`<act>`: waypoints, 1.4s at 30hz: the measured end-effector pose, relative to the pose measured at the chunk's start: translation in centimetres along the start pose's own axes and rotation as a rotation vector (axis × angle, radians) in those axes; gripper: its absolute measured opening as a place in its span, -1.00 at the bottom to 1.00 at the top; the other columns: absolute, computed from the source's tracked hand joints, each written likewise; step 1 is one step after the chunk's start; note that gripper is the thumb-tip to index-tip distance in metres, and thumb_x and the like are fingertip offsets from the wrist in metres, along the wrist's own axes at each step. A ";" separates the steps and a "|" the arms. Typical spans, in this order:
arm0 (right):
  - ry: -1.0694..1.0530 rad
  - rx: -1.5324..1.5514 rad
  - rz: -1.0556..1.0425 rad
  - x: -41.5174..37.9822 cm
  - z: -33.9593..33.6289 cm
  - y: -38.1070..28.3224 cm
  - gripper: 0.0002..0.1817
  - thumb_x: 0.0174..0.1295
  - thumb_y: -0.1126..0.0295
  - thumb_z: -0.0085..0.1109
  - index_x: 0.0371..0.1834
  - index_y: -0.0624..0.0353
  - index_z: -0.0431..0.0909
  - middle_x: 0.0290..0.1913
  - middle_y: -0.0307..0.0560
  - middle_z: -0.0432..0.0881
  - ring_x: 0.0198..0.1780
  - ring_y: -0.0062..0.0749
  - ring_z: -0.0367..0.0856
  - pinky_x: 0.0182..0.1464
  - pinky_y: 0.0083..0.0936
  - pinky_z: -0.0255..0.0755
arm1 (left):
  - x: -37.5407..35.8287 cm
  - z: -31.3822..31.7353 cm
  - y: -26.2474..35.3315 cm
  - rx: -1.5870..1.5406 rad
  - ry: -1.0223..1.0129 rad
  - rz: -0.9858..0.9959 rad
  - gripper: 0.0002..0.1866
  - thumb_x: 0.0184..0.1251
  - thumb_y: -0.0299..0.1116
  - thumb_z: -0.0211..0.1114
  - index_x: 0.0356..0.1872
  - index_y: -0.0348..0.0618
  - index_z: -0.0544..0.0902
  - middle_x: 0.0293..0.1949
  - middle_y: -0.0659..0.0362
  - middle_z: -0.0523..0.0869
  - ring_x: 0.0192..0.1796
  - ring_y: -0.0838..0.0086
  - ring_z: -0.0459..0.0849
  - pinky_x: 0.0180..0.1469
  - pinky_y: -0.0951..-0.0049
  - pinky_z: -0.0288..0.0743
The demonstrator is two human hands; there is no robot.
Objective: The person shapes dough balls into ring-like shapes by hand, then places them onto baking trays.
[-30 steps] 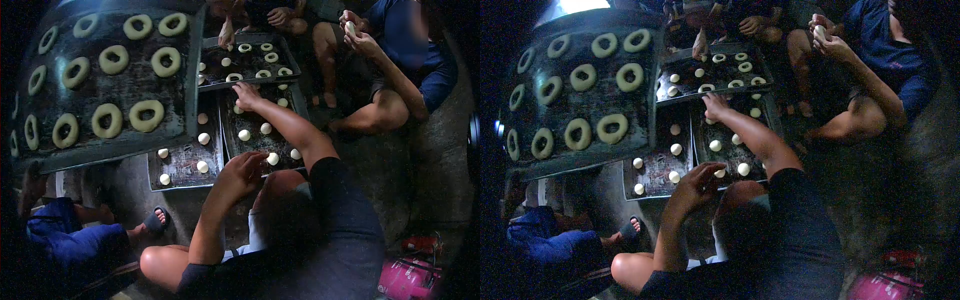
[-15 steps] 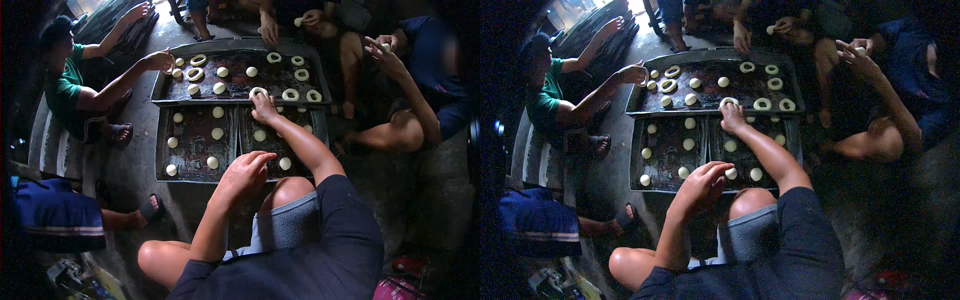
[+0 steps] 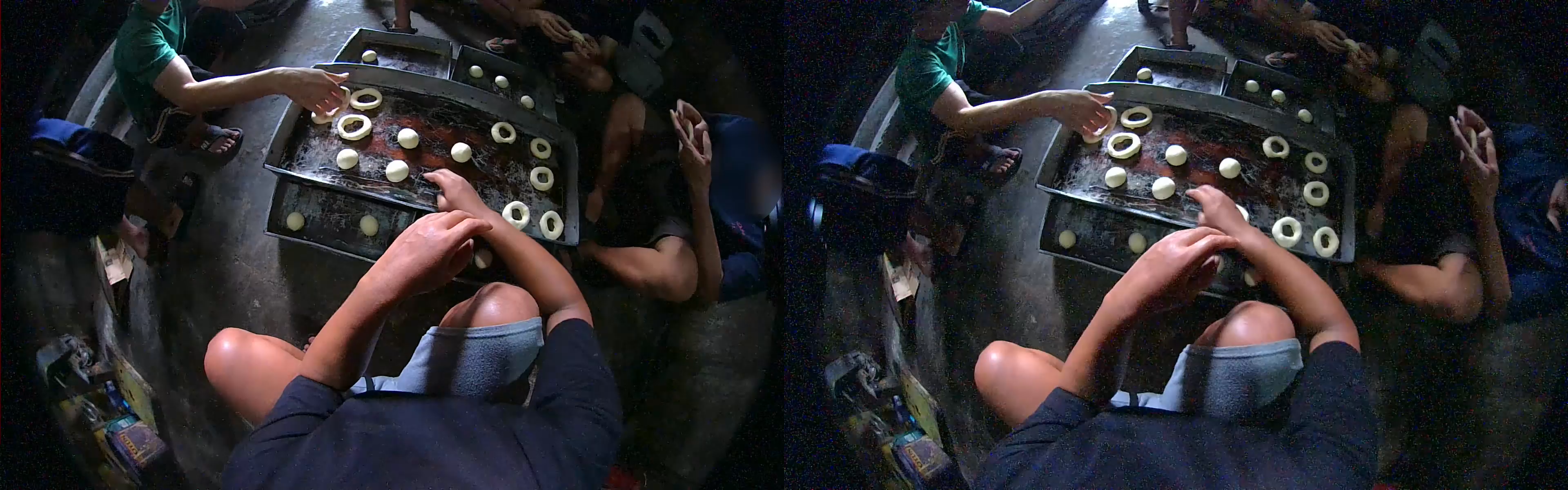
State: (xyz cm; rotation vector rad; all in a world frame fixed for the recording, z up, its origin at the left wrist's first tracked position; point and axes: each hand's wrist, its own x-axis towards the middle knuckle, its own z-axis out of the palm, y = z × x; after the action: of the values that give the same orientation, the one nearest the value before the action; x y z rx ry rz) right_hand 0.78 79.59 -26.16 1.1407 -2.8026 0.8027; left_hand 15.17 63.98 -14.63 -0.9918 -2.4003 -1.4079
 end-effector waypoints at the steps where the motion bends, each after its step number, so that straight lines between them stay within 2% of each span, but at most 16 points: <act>1: -0.033 0.041 -0.106 2.3 0.3 -0.4 -0.42 -0.10 0.58 0.14 0.13 0.22 0.45 0.11 0.17 0.48 0.16 0.03 0.47 0.18 -0.21 0.38 | 0.0 -0.2 0.0 0.019 0.019 0.024 -0.60 0.13 -0.54 0.17 0.06 -0.13 0.52 -0.08 -0.03 0.62 -0.05 0.06 0.62 0.01 0.18 0.53; 4: 0.076 -0.082 -0.320 7.7 3.1 -0.6 -0.45 -0.05 0.64 0.03 0.14 0.28 0.42 0.10 0.18 0.48 0.14 0.04 0.48 0.26 -0.28 0.34 | 0.4 -2.1 0.9 0.011 0.058 -0.009 -0.62 0.15 -0.55 0.15 0.05 -0.14 0.53 -0.08 -0.04 0.62 -0.04 0.06 0.63 0.01 0.19 0.53; 6: -0.318 -0.175 -0.133 9.9 3.6 -1.4 -0.45 0.02 0.59 0.06 0.19 0.27 0.38 0.08 0.18 0.49 0.16 0.05 0.47 0.25 -0.26 0.34 | 0.4 -3.1 0.7 0.017 0.093 -0.053 -0.64 0.19 -0.55 0.13 0.05 -0.14 0.53 -0.09 -0.06 0.63 -0.02 0.05 0.63 0.03 0.20 0.52; 9: -0.468 -0.462 0.059 9.8 2.2 -3.6 -0.64 0.15 0.31 0.08 -0.02 0.26 0.55 -0.04 0.20 0.52 0.05 0.08 0.52 0.11 -0.19 0.42 | -0.6 -5.1 0.1 0.125 0.198 -0.146 -0.67 0.21 -0.54 0.11 0.03 -0.17 0.53 -0.06 -0.07 0.62 -0.03 0.08 0.64 0.03 0.23 0.52; 11: -0.291 -0.377 0.000 8.0 2.0 -2.8 -0.66 0.07 0.26 0.21 -0.15 0.25 0.58 -0.09 0.19 0.56 0.00 0.02 0.55 -0.01 -0.16 0.47 | -1.3 -6.5 -0.7 0.128 0.230 -0.328 -0.63 0.21 -0.51 0.13 0.09 -0.19 0.51 -0.05 -0.07 0.62 -0.04 0.17 0.65 0.02 0.32 0.51; 14: -0.328 0.168 0.366 6.1 -1.7 -3.9 -0.64 -0.05 0.36 0.30 -0.18 0.27 0.48 -0.15 0.07 0.59 -0.10 -0.23 0.59 -0.05 -0.35 0.45 | -2.5 -7.5 -3.8 0.086 0.310 -0.409 -0.57 0.25 -0.46 0.16 0.17 -0.24 0.44 0.00 -0.04 0.61 -0.02 0.27 0.65 0.04 0.34 0.51; 17: -0.142 0.777 0.250 4.3 -5.1 -6.1 -0.55 0.00 0.42 0.35 -0.03 0.33 0.45 -0.17 -0.08 0.59 -0.14 -0.48 0.57 -0.10 -0.47 0.49 | -2.5 -7.9 -5.0 -0.094 0.364 -0.502 -0.50 0.31 -0.39 0.21 0.25 -0.28 0.36 0.12 -0.01 0.54 0.06 0.35 0.60 0.06 0.35 0.50; 20: -0.217 0.831 0.254 3.1 -11.4 -12.8 -0.60 0.16 0.55 0.26 0.07 0.29 0.42 -0.08 -0.14 0.57 -0.04 -0.57 0.55 0.03 -0.59 0.45 | -1.4 -7.7 -4.1 -0.672 0.332 -0.392 -0.47 0.29 -0.37 0.31 0.22 -0.33 0.37 -0.01 0.08 0.60 -0.01 0.49 0.60 0.04 0.47 0.52; 23: -0.145 0.797 0.218 2.3 -14.5 -16.6 -0.60 0.14 0.48 0.31 0.03 0.33 0.45 -0.11 -0.11 0.60 -0.10 -0.54 0.59 -0.01 -0.59 0.49 | -0.5 -7.4 -2.8 -0.826 0.305 -0.331 -0.50 0.29 -0.41 0.30 0.22 -0.31 0.40 -0.01 0.10 0.61 0.02 0.49 0.60 0.09 0.47 0.50; 25: -0.229 0.865 0.249 2.0 -15.6 -17.1 -0.62 0.15 0.50 0.30 0.03 0.31 0.45 -0.09 -0.11 0.60 -0.07 -0.54 0.58 0.05 -0.58 0.48 | -0.5 -7.8 -2.3 -0.792 0.318 -0.302 -0.52 0.29 -0.41 0.30 0.20 -0.32 0.41 -0.01 0.10 0.61 0.02 0.49 0.60 0.11 0.47 0.49; 30: -0.086 0.876 0.118 0.9 -14.6 -18.6 -0.74 0.12 0.55 0.29 -0.13 0.35 0.53 -0.05 -0.20 0.43 -0.01 -0.60 0.50 0.03 -0.63 0.45 | -1.2 -8.7 -1.6 -0.710 0.252 -0.287 -0.58 0.28 -0.45 0.28 0.14 -0.34 0.45 -0.01 0.18 0.60 0.04 0.57 0.54 0.14 0.52 0.42; 33: -0.033 0.681 0.087 0.7 -14.0 -18.3 -0.78 0.01 0.53 0.30 -0.25 0.33 0.56 -0.12 -0.15 0.47 -0.09 -0.53 0.53 -0.05 -0.58 0.45 | -1.3 -9.0 -0.8 -0.462 0.240 -0.317 -0.66 0.22 -0.49 0.27 0.03 -0.30 0.53 -0.14 0.21 0.64 -0.09 0.63 0.56 0.02 0.57 0.45; 36: 0.170 0.157 -0.098 0.4 -13.4 -19.1 -0.74 -0.17 0.43 0.30 -0.38 0.29 0.54 -0.22 -0.04 0.51 -0.16 -0.18 0.56 -0.03 -0.33 0.40 | -0.7 -8.8 -0.2 -0.318 0.294 -0.356 -0.72 0.05 -0.46 0.30 -0.17 -0.31 0.60 -0.27 0.10 0.69 -0.22 0.56 0.63 -0.14 0.48 0.52; 39: 0.172 0.394 -0.215 1.0 -12.8 -18.6 -0.75 -0.13 0.41 0.29 -0.38 0.26 0.52 -0.21 -0.05 0.52 -0.13 -0.17 0.55 0.06 -0.31 0.35 | 0.4 -7.5 -1.4 -0.376 0.432 -0.364 -0.76 0.02 -0.46 0.29 -0.25 -0.33 0.59 -0.30 0.10 0.68 -0.26 0.57 0.61 -0.19 0.49 0.52; 40: 0.067 0.595 -0.082 0.7 -12.5 -18.0 -0.72 -0.05 0.48 0.26 -0.23 0.26 0.48 -0.20 -0.08 0.45 -0.08 -0.46 0.45 0.03 -0.51 0.35 | 0.3 -7.4 -1.8 -0.426 0.442 -0.437 -0.80 0.09 -0.51 0.27 -0.24 -0.32 0.56 -0.27 0.14 0.65 -0.22 0.55 0.60 -0.15 0.50 0.51; 42: 0.099 0.488 -0.041 0.7 -11.7 -17.0 -0.69 -0.04 0.45 0.27 -0.20 0.22 0.45 -0.21 -0.10 0.45 -0.09 -0.42 0.45 0.09 -0.47 0.32 | 0.5 -6.6 -2.4 -0.577 0.539 -0.294 -0.81 0.15 -0.53 0.25 -0.20 -0.30 0.53 -0.24 0.16 0.63 -0.20 0.55 0.59 -0.12 0.51 0.50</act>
State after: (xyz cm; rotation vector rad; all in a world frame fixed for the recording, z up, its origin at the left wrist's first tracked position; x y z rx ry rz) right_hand 9.34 74.28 -8.14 1.1553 -2.5619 1.5488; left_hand 12.14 57.93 -12.58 -0.2655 -1.8206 -2.2015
